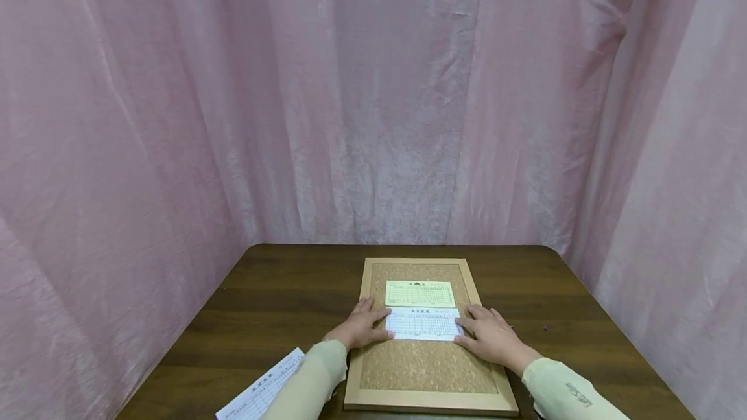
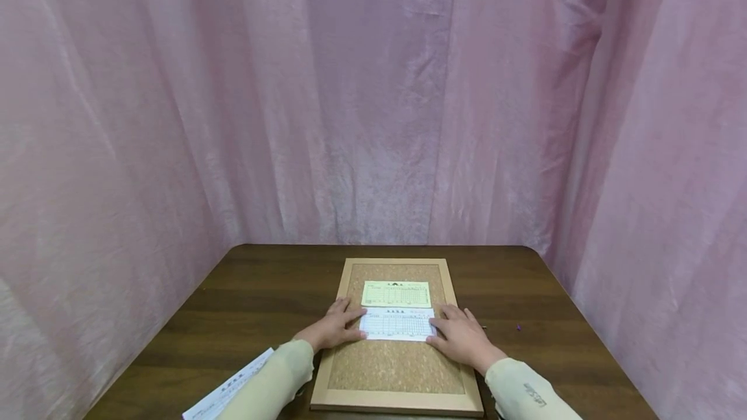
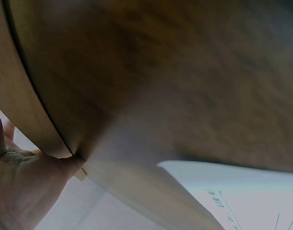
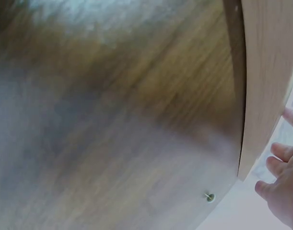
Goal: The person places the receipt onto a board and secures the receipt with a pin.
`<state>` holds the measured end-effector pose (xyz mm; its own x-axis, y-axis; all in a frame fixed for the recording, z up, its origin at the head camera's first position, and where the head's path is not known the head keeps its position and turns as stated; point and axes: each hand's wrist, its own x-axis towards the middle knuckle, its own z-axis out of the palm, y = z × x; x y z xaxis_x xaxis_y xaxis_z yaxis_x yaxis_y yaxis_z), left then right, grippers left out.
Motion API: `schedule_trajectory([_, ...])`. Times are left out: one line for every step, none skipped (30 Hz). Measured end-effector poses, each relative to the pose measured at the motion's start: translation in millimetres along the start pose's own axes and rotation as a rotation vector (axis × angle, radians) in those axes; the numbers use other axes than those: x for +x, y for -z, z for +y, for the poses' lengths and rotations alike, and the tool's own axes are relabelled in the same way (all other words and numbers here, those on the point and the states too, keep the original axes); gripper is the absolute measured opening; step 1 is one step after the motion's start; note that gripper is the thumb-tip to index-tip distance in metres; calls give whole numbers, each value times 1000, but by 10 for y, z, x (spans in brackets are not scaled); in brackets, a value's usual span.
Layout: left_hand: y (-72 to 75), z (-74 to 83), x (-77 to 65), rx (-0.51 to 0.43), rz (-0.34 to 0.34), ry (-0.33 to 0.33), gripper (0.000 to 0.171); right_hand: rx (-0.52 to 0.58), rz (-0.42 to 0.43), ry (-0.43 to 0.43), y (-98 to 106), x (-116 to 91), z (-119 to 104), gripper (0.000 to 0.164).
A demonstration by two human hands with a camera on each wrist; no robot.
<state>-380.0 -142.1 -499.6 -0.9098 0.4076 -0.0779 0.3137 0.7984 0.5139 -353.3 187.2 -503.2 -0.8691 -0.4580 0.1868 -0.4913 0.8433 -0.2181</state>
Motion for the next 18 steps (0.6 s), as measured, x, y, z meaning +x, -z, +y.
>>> schedule_trajectory([2,5,-1,2,-1,0,65,-1,-3,2,3,-3,6,51])
schedule_trajectory([4,10,-3,0,-1,-1,65,-1,-3,7,8,-2,11,51])
schedule_trajectory([4,10,-2,-5,-2,3,65,-4,-3,14,12,0,16,51])
schedule_trajectory([4,11,-2,-9,-2,7,65,-7,-3,20,17,-1,18,51])
schedule_trajectory([4,10,-1,-12,-2,10,65,-6,-3,27,25,-1,18,51])
schedule_trajectory([4,7,0,-14,-1,10,65,-3,-2,31,33,-2,21,51])
schedule_trajectory([4,6,1,-14,-1,10,65,0,0,33,39,0,29,50])
schedule_trajectory([3,3,4,-13,0,8,65,4,4,34,50,-1,36,50])
schedule_trajectory([2,1,7,-9,-2,10,65,9,6,33,62,-5,45,50])
schedule_trajectory([3,0,8,-5,-3,8,66,17,10,31,77,-10,52,49])
schedule_trajectory([2,-3,11,2,-3,3,66,29,15,27,90,-15,64,48])
schedule_trajectory([2,-6,17,8,-2,-1,66,38,22,24,105,-21,75,46])
schedule_trajectory([2,-8,18,9,-2,-2,66,46,29,26,118,-28,87,45])
schedule_trajectory([2,-9,20,11,-2,-4,66,51,36,25,135,-37,95,44])
schedule_trajectory([2,-11,21,12,-3,-1,66,54,43,26,152,-46,102,43])
schedule_trajectory([2,-12,20,11,-2,-1,66,58,51,26,169,-54,109,43])
schedule_trajectory([1,-14,20,9,-1,0,66,65,60,24,187,-62,116,43])
schedule_trajectory([-1,-17,19,1,-1,3,66,69,69,23,206,-70,121,43])
